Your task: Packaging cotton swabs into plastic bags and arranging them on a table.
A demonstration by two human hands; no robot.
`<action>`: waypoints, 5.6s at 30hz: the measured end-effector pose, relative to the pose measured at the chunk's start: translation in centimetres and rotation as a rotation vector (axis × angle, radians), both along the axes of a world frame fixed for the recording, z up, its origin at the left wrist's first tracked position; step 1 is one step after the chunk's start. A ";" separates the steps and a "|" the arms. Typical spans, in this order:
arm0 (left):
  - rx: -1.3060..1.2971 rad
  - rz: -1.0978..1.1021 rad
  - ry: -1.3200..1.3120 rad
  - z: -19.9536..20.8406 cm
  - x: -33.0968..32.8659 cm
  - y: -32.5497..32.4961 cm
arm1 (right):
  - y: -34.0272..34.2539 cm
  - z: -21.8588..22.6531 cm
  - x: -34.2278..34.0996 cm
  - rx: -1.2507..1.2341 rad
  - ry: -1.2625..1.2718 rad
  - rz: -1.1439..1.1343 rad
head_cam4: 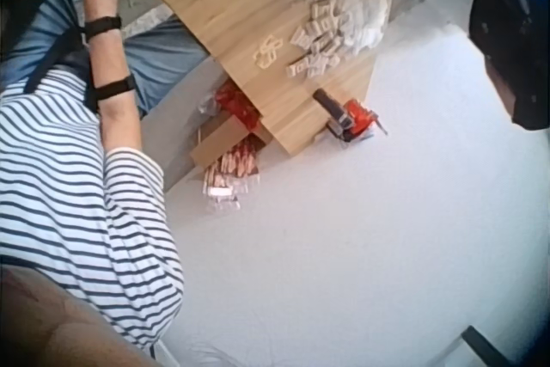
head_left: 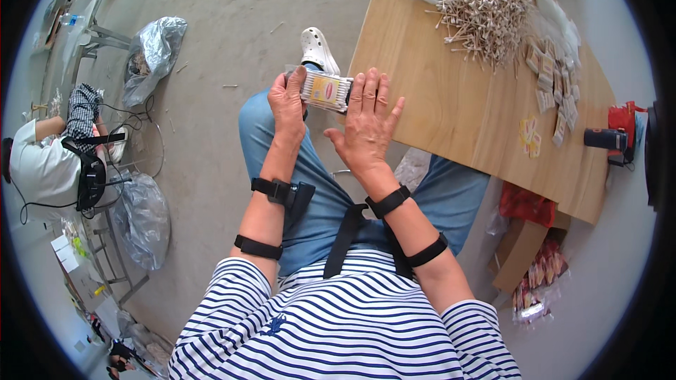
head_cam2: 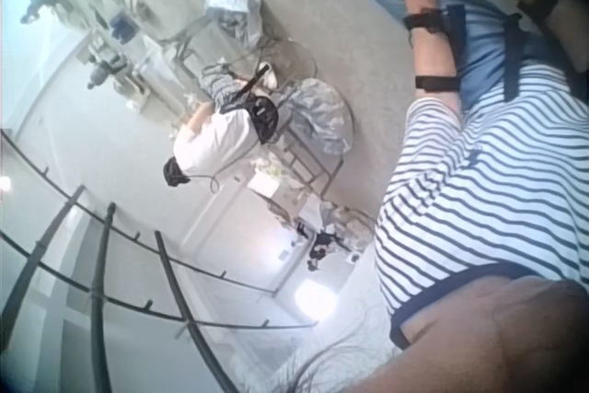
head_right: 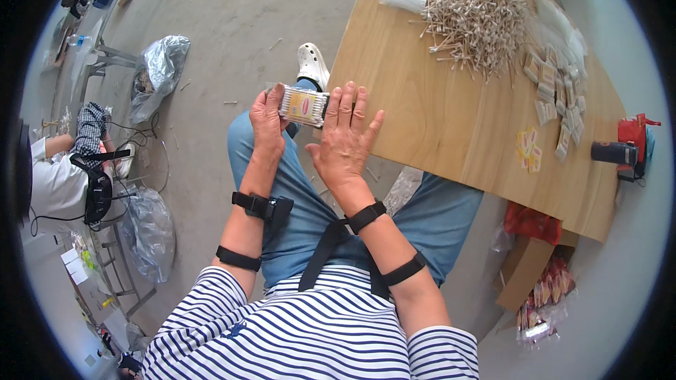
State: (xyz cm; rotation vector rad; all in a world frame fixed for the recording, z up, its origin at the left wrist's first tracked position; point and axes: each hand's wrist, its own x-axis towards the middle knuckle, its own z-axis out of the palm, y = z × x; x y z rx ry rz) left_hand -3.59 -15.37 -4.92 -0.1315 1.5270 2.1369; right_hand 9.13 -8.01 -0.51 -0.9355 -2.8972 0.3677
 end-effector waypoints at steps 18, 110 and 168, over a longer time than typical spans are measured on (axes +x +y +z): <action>-0.079 0.185 0.235 0.2 0.9 0.7 | -0.8 -0.1 -1.4 0.117 -0.102 -0.046; -0.622 -0.949 1.580 5.6 13.8 7.7 | 13.8 -0.4 11.3 -0.107 0.476 -0.085; -0.774 -0.975 1.589 4.5 13.6 7.8 | 18.5 1.0 11.6 -0.010 0.137 -0.177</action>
